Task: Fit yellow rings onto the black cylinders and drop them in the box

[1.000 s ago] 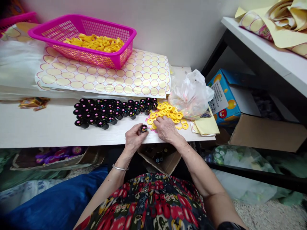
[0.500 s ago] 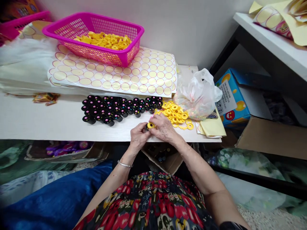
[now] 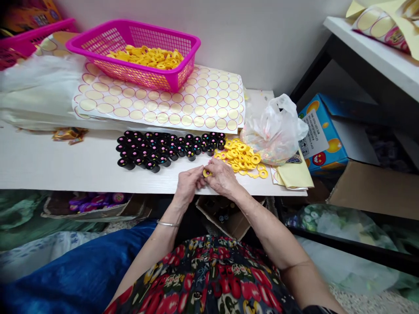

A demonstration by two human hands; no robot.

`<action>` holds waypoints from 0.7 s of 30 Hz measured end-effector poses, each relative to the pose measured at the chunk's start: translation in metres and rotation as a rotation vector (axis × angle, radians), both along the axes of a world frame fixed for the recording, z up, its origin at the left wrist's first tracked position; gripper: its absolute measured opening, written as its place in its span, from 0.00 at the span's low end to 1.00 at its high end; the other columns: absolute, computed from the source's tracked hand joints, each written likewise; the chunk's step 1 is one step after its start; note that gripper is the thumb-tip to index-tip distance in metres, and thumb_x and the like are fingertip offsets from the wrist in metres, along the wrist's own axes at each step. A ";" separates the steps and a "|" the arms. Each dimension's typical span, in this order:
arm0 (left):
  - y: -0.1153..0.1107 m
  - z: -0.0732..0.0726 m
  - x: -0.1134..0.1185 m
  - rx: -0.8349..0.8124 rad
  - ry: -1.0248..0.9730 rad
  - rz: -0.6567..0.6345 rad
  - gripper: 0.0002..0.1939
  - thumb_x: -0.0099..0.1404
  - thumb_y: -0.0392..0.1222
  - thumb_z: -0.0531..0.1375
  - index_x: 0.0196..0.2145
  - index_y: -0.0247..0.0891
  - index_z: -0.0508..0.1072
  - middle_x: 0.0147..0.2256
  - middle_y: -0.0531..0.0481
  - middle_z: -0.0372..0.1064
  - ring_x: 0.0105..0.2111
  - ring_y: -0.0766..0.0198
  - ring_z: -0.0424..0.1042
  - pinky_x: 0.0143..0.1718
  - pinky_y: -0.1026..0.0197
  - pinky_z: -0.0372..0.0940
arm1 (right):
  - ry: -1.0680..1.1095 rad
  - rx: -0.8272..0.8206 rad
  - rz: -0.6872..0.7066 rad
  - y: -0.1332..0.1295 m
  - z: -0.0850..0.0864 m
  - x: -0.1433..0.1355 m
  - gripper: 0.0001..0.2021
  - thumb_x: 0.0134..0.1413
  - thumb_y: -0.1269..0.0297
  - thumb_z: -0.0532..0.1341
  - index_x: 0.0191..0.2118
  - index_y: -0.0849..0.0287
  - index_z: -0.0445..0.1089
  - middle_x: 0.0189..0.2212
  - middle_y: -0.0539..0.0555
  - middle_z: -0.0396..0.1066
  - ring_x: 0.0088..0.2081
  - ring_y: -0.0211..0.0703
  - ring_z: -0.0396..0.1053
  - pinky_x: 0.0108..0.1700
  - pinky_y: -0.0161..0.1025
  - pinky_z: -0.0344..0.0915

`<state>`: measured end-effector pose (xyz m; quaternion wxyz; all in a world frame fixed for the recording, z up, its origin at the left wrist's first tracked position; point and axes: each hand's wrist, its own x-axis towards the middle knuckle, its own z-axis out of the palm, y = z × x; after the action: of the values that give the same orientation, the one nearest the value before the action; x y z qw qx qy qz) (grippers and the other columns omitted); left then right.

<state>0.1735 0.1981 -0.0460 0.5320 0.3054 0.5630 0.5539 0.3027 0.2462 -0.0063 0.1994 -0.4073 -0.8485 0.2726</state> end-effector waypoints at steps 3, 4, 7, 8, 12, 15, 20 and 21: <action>0.002 0.004 0.010 -0.006 0.014 0.027 0.18 0.52 0.50 0.62 0.32 0.31 0.77 0.16 0.54 0.63 0.15 0.74 0.57 0.15 0.70 0.50 | 0.253 -0.256 -0.153 -0.002 -0.006 -0.001 0.08 0.38 0.68 0.62 0.30 0.62 0.71 0.27 0.49 0.62 0.27 0.34 0.57 0.30 0.33 0.55; 0.002 0.005 0.013 -0.009 0.024 0.045 0.17 0.52 0.49 0.62 0.33 0.31 0.77 0.17 0.54 0.65 0.15 0.74 0.57 0.16 0.70 0.50 | 0.347 -0.361 -0.194 -0.004 -0.009 -0.001 0.11 0.36 0.66 0.63 0.31 0.62 0.72 0.26 0.49 0.63 0.26 0.34 0.57 0.29 0.33 0.55; 0.001 0.005 0.016 -0.024 0.074 0.069 0.17 0.52 0.49 0.62 0.33 0.32 0.77 0.18 0.53 0.66 0.16 0.74 0.58 0.16 0.69 0.52 | 0.583 -0.655 -0.324 -0.007 -0.018 -0.003 0.13 0.38 0.57 0.62 0.28 0.64 0.71 0.20 0.48 0.61 0.22 0.33 0.55 0.25 0.33 0.53; 0.001 0.005 0.016 -0.028 0.090 0.074 0.16 0.52 0.49 0.62 0.32 0.32 0.77 0.18 0.54 0.66 0.16 0.73 0.58 0.17 0.69 0.52 | 0.634 -0.709 -0.369 -0.008 -0.021 -0.004 0.15 0.40 0.54 0.61 0.26 0.64 0.70 0.18 0.48 0.60 0.21 0.33 0.54 0.24 0.33 0.52; 0.001 0.002 0.015 -0.025 0.090 0.104 0.15 0.52 0.47 0.62 0.33 0.33 0.77 0.20 0.53 0.67 0.16 0.74 0.59 0.18 0.69 0.54 | 0.672 -0.679 -0.465 -0.009 -0.029 -0.011 0.15 0.41 0.53 0.60 0.23 0.64 0.69 0.18 0.49 0.61 0.21 0.33 0.53 0.23 0.32 0.50; 0.002 0.001 0.017 -0.006 0.030 0.114 0.14 0.52 0.46 0.62 0.32 0.33 0.77 0.23 0.52 0.69 0.17 0.75 0.59 0.17 0.70 0.53 | 0.634 -0.630 -0.463 -0.008 -0.030 -0.014 0.13 0.42 0.56 0.60 0.22 0.64 0.69 0.18 0.50 0.62 0.22 0.34 0.55 0.24 0.32 0.51; 0.003 0.002 0.021 -0.034 -0.088 0.179 0.12 0.49 0.43 0.64 0.30 0.31 0.76 0.22 0.52 0.69 0.16 0.75 0.59 0.15 0.70 0.51 | 0.621 -0.682 -0.475 -0.004 -0.029 -0.015 0.12 0.40 0.57 0.60 0.21 0.64 0.69 0.18 0.50 0.62 0.20 0.33 0.55 0.22 0.33 0.50; 0.004 0.001 0.021 -0.042 -0.088 0.192 0.12 0.49 0.43 0.64 0.30 0.31 0.76 0.22 0.52 0.69 0.15 0.75 0.59 0.15 0.70 0.50 | 0.617 -0.695 -0.481 -0.002 -0.029 -0.015 0.12 0.39 0.58 0.60 0.22 0.64 0.69 0.17 0.49 0.62 0.20 0.33 0.54 0.21 0.33 0.50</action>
<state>0.1947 0.2022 -0.0449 0.5070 0.2142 0.5770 0.6034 0.2881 0.2440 -0.0351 0.3501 -0.5335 -0.4924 0.5919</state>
